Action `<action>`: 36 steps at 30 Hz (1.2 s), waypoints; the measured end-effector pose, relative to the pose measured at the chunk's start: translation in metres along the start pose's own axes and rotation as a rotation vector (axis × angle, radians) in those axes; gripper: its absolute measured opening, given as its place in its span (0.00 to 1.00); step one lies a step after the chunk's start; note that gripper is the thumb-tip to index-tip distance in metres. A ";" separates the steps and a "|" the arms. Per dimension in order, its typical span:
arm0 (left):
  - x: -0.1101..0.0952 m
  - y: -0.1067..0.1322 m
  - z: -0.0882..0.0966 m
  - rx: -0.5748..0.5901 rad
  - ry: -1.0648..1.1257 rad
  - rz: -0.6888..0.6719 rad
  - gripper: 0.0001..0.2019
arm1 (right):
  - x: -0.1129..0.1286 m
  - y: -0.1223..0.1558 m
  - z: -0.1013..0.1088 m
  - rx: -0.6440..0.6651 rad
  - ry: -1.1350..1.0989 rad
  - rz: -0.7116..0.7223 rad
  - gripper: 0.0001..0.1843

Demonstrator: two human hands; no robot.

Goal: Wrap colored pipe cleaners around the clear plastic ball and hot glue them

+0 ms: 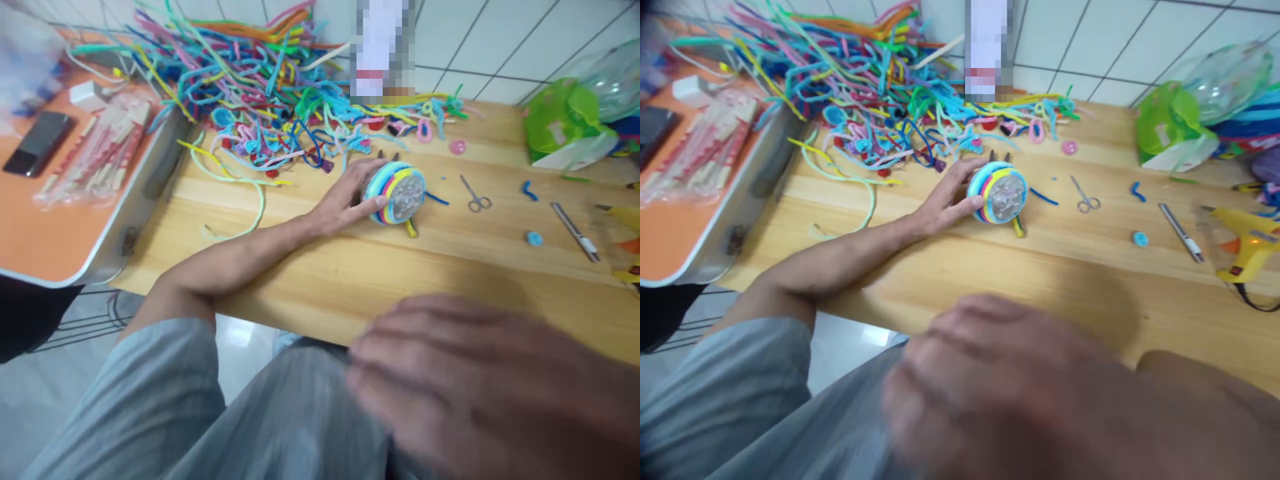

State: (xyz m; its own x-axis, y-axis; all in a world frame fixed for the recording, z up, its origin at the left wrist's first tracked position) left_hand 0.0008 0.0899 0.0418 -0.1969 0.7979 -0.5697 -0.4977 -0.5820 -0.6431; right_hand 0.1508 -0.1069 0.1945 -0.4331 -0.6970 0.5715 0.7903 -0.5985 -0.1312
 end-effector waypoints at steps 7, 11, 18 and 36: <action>0.009 -0.007 -0.006 -0.056 0.020 -0.018 0.43 | -0.139 0.020 0.028 -0.314 0.091 -0.389 0.15; 0.009 -0.007 -0.004 -0.078 0.040 -0.011 0.42 | -0.193 0.078 0.026 -0.536 -0.027 -0.693 0.08; 0.009 0.000 0.003 -0.114 0.036 0.009 0.40 | -0.235 0.148 0.025 -0.770 -0.099 -1.128 0.18; 0.006 0.005 -0.002 -0.042 -0.019 -0.017 0.45 | -0.363 0.269 0.116 -1.218 0.145 -1.467 0.22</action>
State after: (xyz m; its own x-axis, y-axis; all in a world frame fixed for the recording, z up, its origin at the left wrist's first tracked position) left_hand -0.0014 0.0911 0.0344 -0.2049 0.8104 -0.5489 -0.4656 -0.5740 -0.6736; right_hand 0.5711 0.0306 0.0455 -0.4602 0.5567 0.6916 -0.8374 -0.5309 -0.1298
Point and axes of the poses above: each hand's wrist, its own y-axis away from the middle knuckle, its own z-axis out of the back of the hand, x = y × z, the point moved 8 cm from there along -y, towards the middle knuckle, and after that the axes turned 13 degrees about -z, right-handed, at the moved point
